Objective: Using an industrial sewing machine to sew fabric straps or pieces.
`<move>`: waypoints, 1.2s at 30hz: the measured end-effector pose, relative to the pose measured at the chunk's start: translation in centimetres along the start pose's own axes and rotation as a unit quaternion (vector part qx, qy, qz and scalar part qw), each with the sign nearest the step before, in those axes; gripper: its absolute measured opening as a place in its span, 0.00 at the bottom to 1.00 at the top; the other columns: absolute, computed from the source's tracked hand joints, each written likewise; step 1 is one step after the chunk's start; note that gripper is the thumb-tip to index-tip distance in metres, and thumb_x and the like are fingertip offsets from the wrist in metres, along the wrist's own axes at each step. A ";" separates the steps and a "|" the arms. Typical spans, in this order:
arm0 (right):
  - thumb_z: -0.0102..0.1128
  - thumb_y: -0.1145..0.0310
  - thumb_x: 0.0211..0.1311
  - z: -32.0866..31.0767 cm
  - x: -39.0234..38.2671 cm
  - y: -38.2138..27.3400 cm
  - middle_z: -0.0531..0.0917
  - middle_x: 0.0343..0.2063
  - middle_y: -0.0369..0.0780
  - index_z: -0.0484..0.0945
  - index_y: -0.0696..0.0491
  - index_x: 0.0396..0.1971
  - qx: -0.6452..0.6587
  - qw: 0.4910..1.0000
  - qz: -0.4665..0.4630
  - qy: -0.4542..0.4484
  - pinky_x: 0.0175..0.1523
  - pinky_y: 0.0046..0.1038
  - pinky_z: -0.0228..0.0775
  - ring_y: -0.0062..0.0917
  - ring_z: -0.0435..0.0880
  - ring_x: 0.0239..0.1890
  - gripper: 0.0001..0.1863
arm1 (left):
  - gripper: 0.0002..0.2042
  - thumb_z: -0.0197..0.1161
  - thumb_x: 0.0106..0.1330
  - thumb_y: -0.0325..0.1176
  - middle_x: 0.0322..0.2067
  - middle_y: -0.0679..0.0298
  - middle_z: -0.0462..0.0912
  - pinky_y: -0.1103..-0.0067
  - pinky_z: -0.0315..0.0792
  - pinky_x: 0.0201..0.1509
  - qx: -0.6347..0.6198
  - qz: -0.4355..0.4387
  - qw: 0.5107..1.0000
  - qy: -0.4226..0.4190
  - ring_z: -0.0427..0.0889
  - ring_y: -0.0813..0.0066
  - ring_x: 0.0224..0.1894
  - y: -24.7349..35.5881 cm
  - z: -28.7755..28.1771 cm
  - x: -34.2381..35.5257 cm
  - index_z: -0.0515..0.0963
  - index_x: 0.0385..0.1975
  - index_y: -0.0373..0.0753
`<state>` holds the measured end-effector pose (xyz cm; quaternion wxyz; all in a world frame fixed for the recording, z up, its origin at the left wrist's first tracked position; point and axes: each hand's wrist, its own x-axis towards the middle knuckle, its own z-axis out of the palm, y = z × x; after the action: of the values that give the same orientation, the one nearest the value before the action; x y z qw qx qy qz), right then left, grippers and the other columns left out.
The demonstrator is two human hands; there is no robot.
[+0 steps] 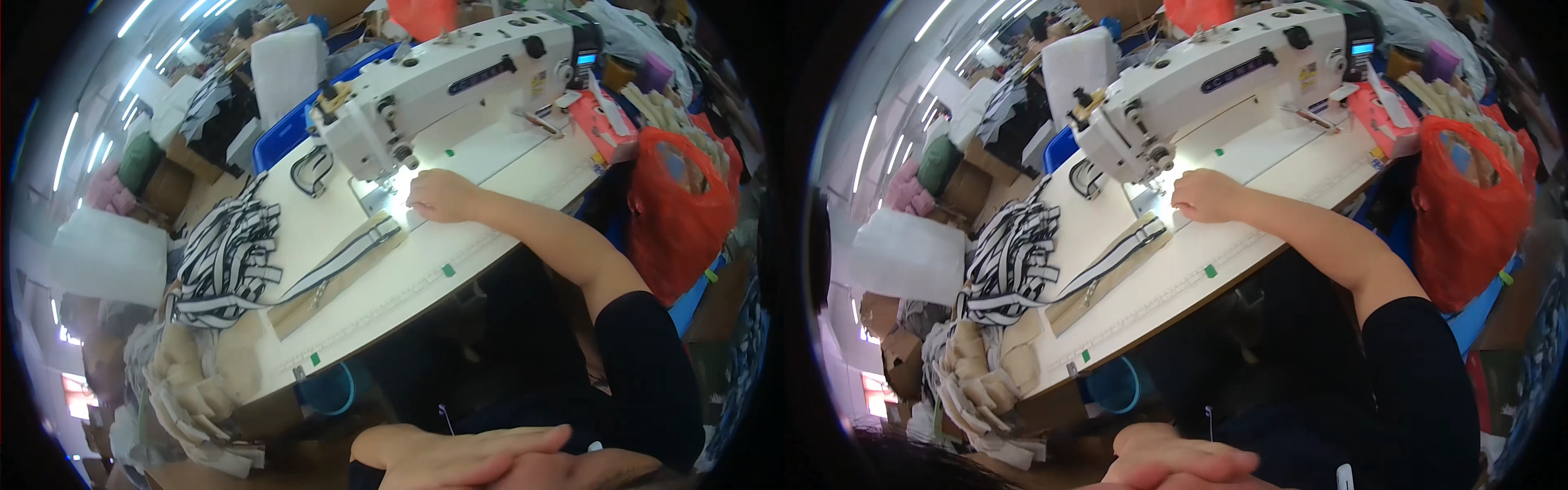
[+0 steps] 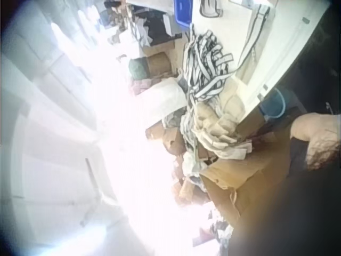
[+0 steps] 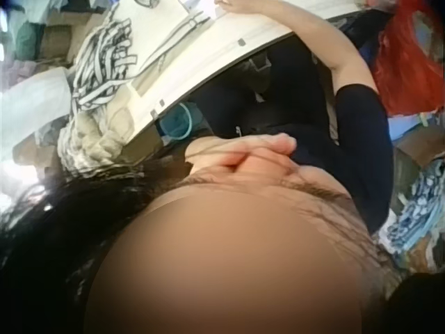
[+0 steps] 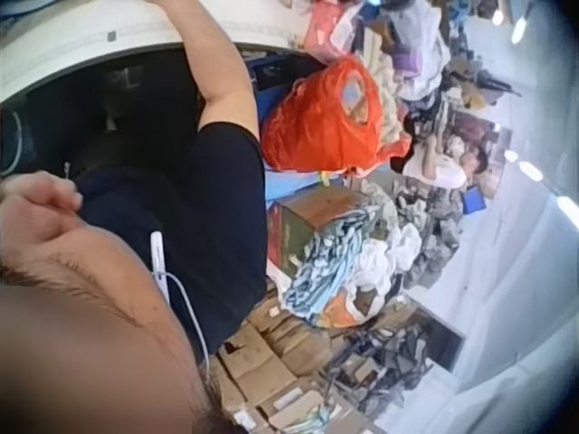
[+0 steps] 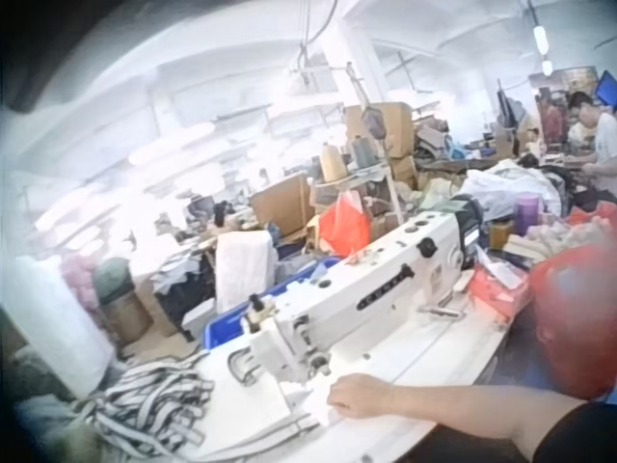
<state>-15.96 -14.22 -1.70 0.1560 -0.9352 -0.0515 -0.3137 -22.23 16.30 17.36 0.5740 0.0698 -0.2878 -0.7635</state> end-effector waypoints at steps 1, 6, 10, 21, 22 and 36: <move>0.56 0.69 0.54 -0.3 -0.2 0.2 0.80 0.27 0.36 0.81 0.51 0.26 -0.009 1.000 0.004 -0.003 0.44 0.33 0.71 0.31 0.78 0.36 0.05 | 0.29 0.56 0.66 0.48 0.56 0.50 0.73 0.75 0.52 0.71 0.007 0.006 0.999 -0.040 0.71 0.54 0.60 -0.3 -0.8 1.0 0.66 0.57 0.29; 0.57 0.70 0.54 -0.9 0.1 -0.5 0.80 0.28 0.36 0.81 0.51 0.27 -0.006 1.000 0.007 -0.010 0.45 0.32 0.71 0.31 0.78 0.37 0.04 | 0.54 0.57 0.51 0.73 0.62 0.37 0.63 0.63 0.57 0.67 0.139 0.073 0.972 -0.175 0.62 0.46 0.66 -1.7 -4.4 1.3 0.61 0.62 0.25; 0.57 0.71 0.54 -0.7 -0.2 -0.2 0.80 0.28 0.36 0.81 0.51 0.28 -0.013 1.000 0.017 -0.014 0.45 0.32 0.71 0.31 0.78 0.37 0.04 | 0.47 0.57 0.56 0.68 0.62 0.46 0.67 0.66 0.55 0.69 0.527 0.009 0.847 0.062 0.63 0.55 0.67 2.6 -10.0 -0.7 0.64 0.63 0.30; 0.57 0.71 0.55 -1.0 -0.3 -0.2 0.79 0.28 0.37 0.80 0.52 0.29 0.013 1.000 0.016 -0.005 0.43 0.34 0.70 0.33 0.77 0.35 0.04 | 0.11 0.56 0.65 0.31 0.37 0.50 0.82 0.68 0.72 0.49 0.783 0.086 0.375 0.490 0.80 0.52 0.43 7.8 -23.6 -4.5 0.79 0.45 0.36; 0.56 0.71 0.55 -1.1 -0.4 -0.3 0.80 0.29 0.37 0.80 0.52 0.30 0.007 0.999 0.032 -0.021 0.45 0.34 0.70 0.32 0.77 0.37 0.05 | 0.11 0.56 0.65 0.31 0.37 0.50 0.82 0.68 0.72 0.49 0.782 0.085 0.375 0.491 0.80 0.52 0.43 7.7 -23.7 -4.4 0.79 0.45 0.36; 0.64 0.70 0.47 -2.7 0.4 -2.7 0.78 0.35 0.43 0.77 0.52 0.48 0.007 0.999 -0.016 -0.043 0.45 0.38 0.68 0.37 0.76 0.35 0.24 | 0.17 0.58 0.50 0.22 0.45 0.60 0.79 0.57 0.64 0.61 0.877 0.183 0.263 0.359 0.73 0.56 0.56 7.3 -25.3 -4.9 0.77 0.42 0.40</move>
<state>-17.78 -12.51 1.29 0.1553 -0.9459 -0.0752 -0.2748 -3.44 10.37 -0.83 0.3327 0.7428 -0.5518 0.1817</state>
